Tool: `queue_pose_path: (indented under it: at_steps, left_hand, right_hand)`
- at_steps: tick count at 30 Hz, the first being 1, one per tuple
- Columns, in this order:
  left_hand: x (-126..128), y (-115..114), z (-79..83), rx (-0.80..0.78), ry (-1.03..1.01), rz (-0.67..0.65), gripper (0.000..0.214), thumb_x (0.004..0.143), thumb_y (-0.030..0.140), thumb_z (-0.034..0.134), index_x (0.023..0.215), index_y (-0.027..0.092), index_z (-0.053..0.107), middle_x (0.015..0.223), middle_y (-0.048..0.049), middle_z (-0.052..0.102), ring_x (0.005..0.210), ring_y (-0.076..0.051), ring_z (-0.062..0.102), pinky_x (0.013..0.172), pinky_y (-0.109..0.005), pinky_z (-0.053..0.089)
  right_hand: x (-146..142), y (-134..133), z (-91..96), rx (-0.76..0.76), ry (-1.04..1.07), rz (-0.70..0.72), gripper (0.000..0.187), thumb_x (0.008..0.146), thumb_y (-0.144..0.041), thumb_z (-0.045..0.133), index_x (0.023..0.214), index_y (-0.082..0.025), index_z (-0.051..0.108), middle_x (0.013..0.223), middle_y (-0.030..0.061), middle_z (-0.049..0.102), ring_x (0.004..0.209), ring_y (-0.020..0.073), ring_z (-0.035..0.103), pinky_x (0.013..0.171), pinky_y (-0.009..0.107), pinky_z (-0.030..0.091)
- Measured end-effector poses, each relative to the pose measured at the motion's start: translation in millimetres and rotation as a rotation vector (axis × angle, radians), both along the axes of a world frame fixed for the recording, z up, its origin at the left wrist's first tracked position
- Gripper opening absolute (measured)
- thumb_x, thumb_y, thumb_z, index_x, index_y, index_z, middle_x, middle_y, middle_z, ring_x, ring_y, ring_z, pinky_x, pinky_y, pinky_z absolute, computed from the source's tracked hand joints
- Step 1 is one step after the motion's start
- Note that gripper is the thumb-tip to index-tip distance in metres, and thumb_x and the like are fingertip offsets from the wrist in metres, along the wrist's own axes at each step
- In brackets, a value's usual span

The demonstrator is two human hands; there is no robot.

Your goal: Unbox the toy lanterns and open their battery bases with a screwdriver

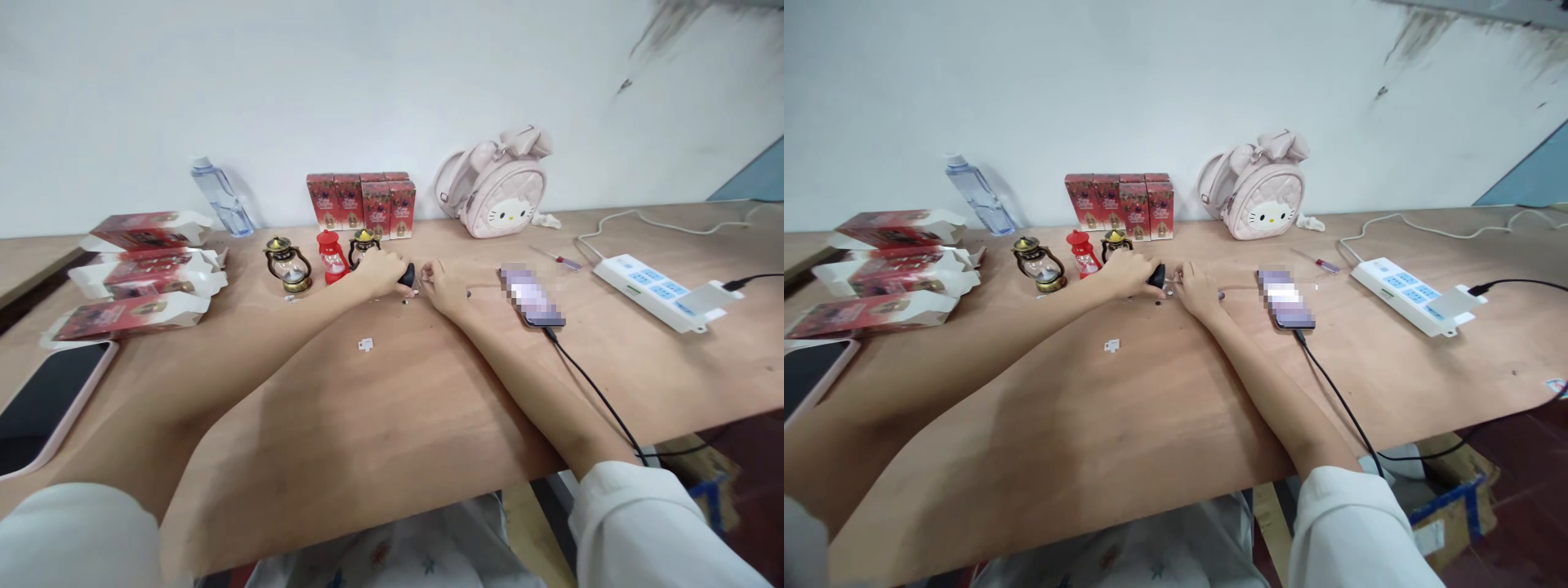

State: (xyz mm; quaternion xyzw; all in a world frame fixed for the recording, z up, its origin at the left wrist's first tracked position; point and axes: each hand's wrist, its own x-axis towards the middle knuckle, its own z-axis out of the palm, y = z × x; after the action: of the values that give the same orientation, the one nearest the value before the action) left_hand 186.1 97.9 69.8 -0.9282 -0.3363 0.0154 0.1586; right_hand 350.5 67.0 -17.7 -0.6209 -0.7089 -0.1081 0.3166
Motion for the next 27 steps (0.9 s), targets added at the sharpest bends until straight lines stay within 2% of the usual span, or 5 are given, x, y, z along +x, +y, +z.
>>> queue_pose_path:
  at_steps: [5, 11, 15, 21, 27]
  left_hand:
    - [9, 2, 20.1, 0.053, 0.049, -0.082, 0.042, 0.073, 0.038, 0.070, 0.104, 0.011, 0.060, 0.105, -0.0178, 0.065, 0.103, -0.032, 0.055, 0.082, -0.038, 0.034]
    - [25, -2, 25.2, 0.160, 0.156, -0.207, 0.024, 0.078, 0.008, 0.051, 0.094, 0.013, 0.067, 0.096, -0.0140, 0.067, 0.103, -0.028, 0.052, 0.084, -0.039, 0.029]
    - [39, 1, 19.2, 0.147, 0.120, -0.257, 0.032, 0.082, 0.007, 0.042, 0.093, 0.014, 0.070, 0.103, -0.0163, 0.065, 0.103, -0.028, 0.052, 0.083, -0.041, 0.029]
    - [66, 24, 3.9, 0.077, 0.060, -0.183, 0.032, 0.080, 0.010, 0.042, 0.092, 0.015, 0.071, 0.100, -0.0161, 0.066, 0.103, -0.029, 0.052, 0.087, -0.045, 0.029]
    - [80, 37, -20.1, -0.025, -0.021, -0.165, 0.030, 0.081, 0.018, 0.042, 0.088, 0.017, 0.072, 0.086, -0.0138, 0.069, 0.099, -0.030, 0.055, 0.092, -0.050, 0.026]
  right_hand:
    - [-1, -10, 3.3, -0.005, 0.022, -0.038, 0.019, 0.088, -0.023, 0.039, 0.093, -0.015, 0.056, 0.091, 0.0101, 0.061, 0.078, 0.0213, 0.055, 0.061, 0.028, 0.032]
    - [-2, -11, 4.0, -0.020, -0.038, -0.012, 0.018, 0.084, -0.023, 0.043, 0.092, -0.015, 0.057, 0.093, 0.0116, 0.060, 0.078, 0.0222, 0.054, 0.061, 0.029, 0.034]
    - [-2, -16, 4.7, 0.001, -0.056, 0.059, 0.020, 0.084, -0.026, 0.047, 0.093, -0.013, 0.059, 0.094, 0.0126, 0.061, 0.082, 0.0234, 0.055, 0.062, 0.029, 0.038]
    - [-6, -33, 9.2, -0.064, -0.079, 0.316, 0.026, 0.087, -0.039, 0.053, 0.094, -0.019, 0.067, 0.096, 0.0063, 0.065, 0.081, 0.0180, 0.061, 0.063, 0.026, 0.040]
    - [-9, -33, 10.2, -0.172, -0.128, 0.314, 0.019, 0.086, -0.036, 0.059, 0.096, -0.024, 0.071, 0.102, 0.0035, 0.066, 0.087, 0.0191, 0.062, 0.062, 0.025, 0.040]
